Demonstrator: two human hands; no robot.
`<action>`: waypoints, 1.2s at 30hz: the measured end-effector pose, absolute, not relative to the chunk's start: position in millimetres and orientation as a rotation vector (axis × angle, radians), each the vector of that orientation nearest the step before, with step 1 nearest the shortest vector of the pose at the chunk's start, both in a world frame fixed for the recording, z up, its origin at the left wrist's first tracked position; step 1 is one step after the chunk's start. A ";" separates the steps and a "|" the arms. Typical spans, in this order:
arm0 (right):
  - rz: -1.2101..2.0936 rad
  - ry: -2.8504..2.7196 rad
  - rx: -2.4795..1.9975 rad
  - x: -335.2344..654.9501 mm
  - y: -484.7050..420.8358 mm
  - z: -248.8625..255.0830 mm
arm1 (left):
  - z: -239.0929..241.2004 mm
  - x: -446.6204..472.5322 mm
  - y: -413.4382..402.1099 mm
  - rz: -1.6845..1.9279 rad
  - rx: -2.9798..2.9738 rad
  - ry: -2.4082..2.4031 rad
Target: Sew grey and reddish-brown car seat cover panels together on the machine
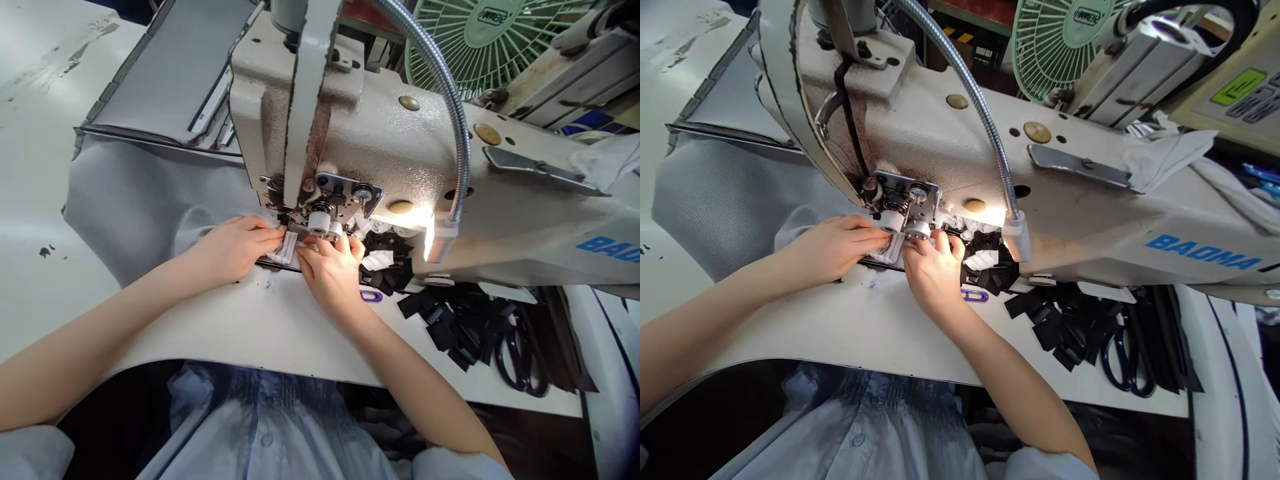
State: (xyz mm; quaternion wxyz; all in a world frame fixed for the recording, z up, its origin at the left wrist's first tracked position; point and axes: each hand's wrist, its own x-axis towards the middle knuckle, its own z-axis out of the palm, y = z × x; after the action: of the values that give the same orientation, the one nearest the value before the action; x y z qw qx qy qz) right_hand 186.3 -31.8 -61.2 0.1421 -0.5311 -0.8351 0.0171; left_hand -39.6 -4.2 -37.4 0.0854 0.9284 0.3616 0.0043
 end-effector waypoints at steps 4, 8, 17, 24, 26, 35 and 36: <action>0.135 -2.412 -1.500 180.5 -30.5 -66.2 | -35.7 -38.0 -4.6 -0.036 2.814 1.089; 0.186 -2.402 -1.477 171.5 -32.4 -69.6 | -36.5 -37.8 -3.5 -0.008 2.834 1.101; 0.217 -2.452 -1.466 167.3 -30.9 -72.3 | -47.6 -41.3 -2.4 0.082 2.834 1.116; 0.189 -2.504 -1.426 169.8 -24.9 -75.9 | -50.9 -43.3 -1.9 0.223 2.790 1.126; 0.182 -2.511 -1.409 171.2 -24.5 -77.5 | -51.0 -42.8 -2.8 0.215 2.796 1.132; 0.050 -2.576 -1.392 173.0 -28.9 -81.5 | -51.5 -38.2 -3.8 0.102 2.803 1.129; 0.044 -2.581 -1.393 172.6 -29.3 -81.1 | -51.1 -37.7 -3.8 0.103 2.796 1.135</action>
State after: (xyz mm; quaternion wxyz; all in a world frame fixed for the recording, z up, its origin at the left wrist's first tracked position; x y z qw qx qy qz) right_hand 172.6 -29.3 -81.1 0.1041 -0.4723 -0.8751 0.0149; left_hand -37.7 -3.8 -51.1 0.0613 0.9243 0.3751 0.0340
